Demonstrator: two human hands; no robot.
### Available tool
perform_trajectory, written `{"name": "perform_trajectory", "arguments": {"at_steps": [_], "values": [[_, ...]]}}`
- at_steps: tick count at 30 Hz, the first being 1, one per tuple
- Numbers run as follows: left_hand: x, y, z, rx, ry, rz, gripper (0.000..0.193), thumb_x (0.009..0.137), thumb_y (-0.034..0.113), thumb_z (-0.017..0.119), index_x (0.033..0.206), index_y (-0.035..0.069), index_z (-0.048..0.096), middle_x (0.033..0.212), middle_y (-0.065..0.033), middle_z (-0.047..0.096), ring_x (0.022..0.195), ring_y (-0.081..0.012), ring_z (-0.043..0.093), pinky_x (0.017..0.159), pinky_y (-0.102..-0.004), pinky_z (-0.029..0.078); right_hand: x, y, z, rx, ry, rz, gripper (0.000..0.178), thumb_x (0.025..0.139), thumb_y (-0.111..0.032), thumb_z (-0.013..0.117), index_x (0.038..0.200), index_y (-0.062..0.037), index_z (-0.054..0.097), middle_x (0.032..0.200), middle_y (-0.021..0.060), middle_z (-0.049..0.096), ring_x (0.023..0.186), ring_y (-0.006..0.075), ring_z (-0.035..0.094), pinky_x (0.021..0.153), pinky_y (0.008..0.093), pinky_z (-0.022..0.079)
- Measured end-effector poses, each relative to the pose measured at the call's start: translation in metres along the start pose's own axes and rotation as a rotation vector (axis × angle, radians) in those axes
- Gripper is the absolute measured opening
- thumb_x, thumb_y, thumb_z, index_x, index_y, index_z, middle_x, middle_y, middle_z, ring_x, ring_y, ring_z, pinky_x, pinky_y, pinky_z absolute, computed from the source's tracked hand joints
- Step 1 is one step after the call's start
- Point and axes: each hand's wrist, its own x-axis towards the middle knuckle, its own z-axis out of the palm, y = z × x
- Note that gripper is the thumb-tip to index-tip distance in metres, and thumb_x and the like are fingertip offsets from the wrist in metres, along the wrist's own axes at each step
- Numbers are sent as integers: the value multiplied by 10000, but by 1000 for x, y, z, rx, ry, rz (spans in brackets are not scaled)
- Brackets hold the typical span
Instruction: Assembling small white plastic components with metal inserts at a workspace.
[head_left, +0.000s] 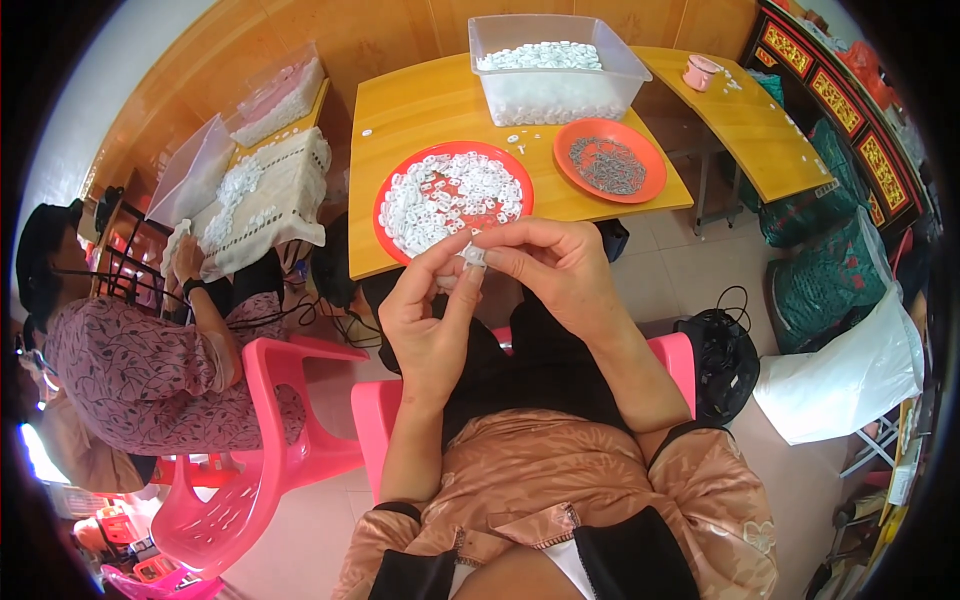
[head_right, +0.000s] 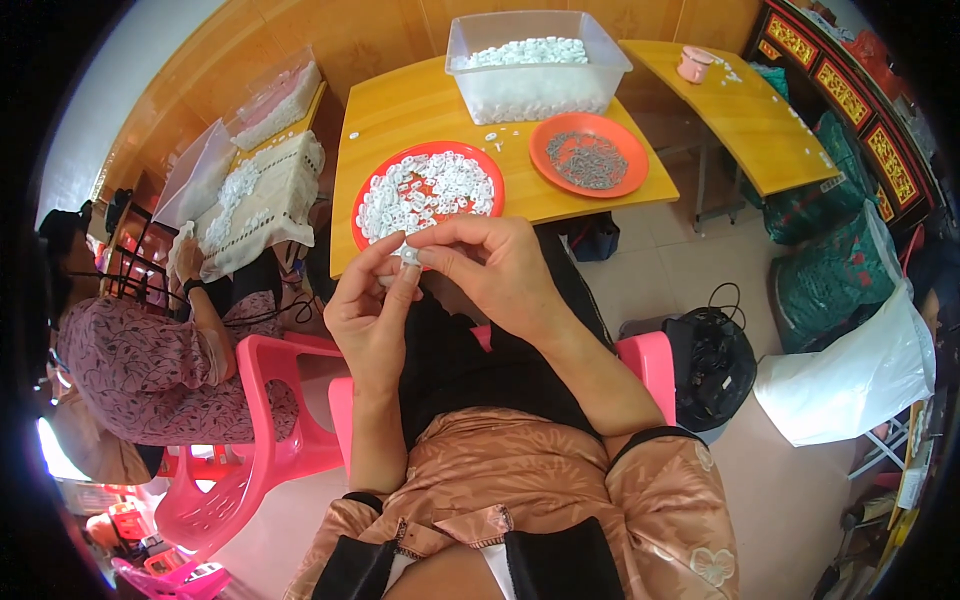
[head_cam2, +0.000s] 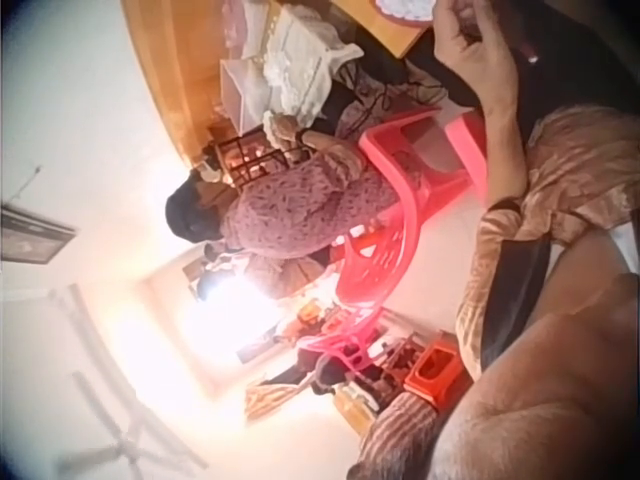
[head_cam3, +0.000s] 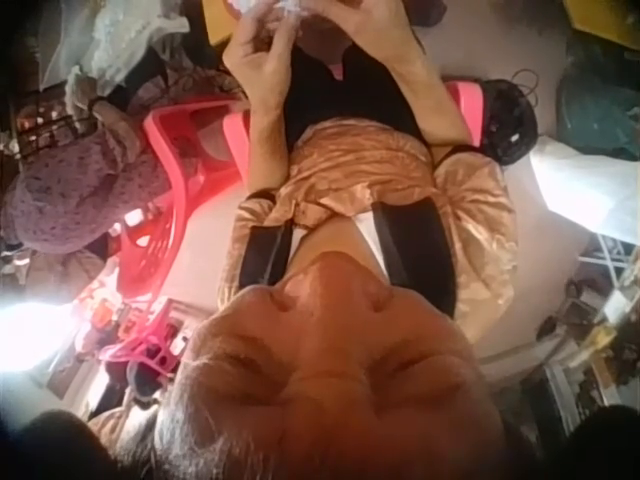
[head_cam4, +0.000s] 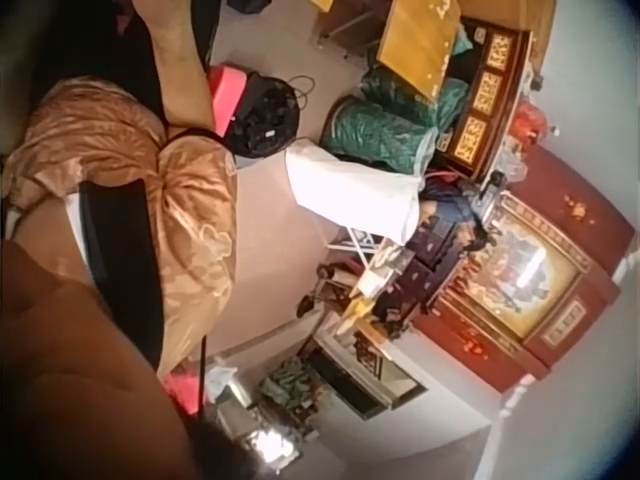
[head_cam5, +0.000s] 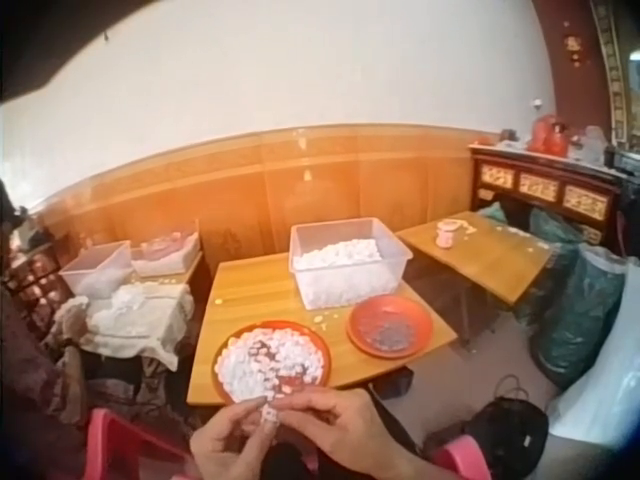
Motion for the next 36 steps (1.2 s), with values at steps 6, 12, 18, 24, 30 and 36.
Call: {"name": "perform_trajectory", "arguments": {"at_steps": [6,12,18,24,30,36], "values": [[6,-16,-9,-133,-113,-26,326,813,-25,620,1137,-9,589,939,-28,570,850,-78,537,743,-197,441,3,-1,-3,110,-34,3,155,818,21,624,970,38,646,899,59,655,823,85,603,736,202,484],[15,-34,-5,-230,-268,160,288,895,151,537,1114,-28,589,1096,-111,549,1082,-192,488,925,-314,381,4,6,1,256,-52,4,135,809,36,631,906,-20,556,874,29,629,825,65,593,728,187,469],[11,-44,1,-276,-214,193,319,911,231,530,1055,-48,584,1156,-132,541,1119,-238,479,1002,-369,326,3,13,2,322,-50,8,211,798,43,642,833,-73,469,839,1,596,775,44,568,704,177,450],[9,-47,6,-453,-146,89,357,910,278,545,1068,-39,586,1167,-119,540,1121,-226,479,991,-370,336,4,9,9,334,-37,55,160,820,-11,641,856,-66,495,832,-10,582,732,38,540,655,166,425],[7,-49,6,-548,-74,-2,381,901,286,565,1101,-38,573,1172,-109,541,1066,-182,498,911,-318,393,5,12,3,148,-162,140,138,904,-162,565,847,-36,560,765,-16,564,624,30,455,552,163,359],[5,-42,7,-460,-117,-68,373,908,263,556,1126,-41,567,1155,-107,553,1034,-173,516,889,-290,402,7,15,1,181,-205,143,225,925,-202,534,790,-25,572,639,-23,508,521,24,395,466,181,318]]}}
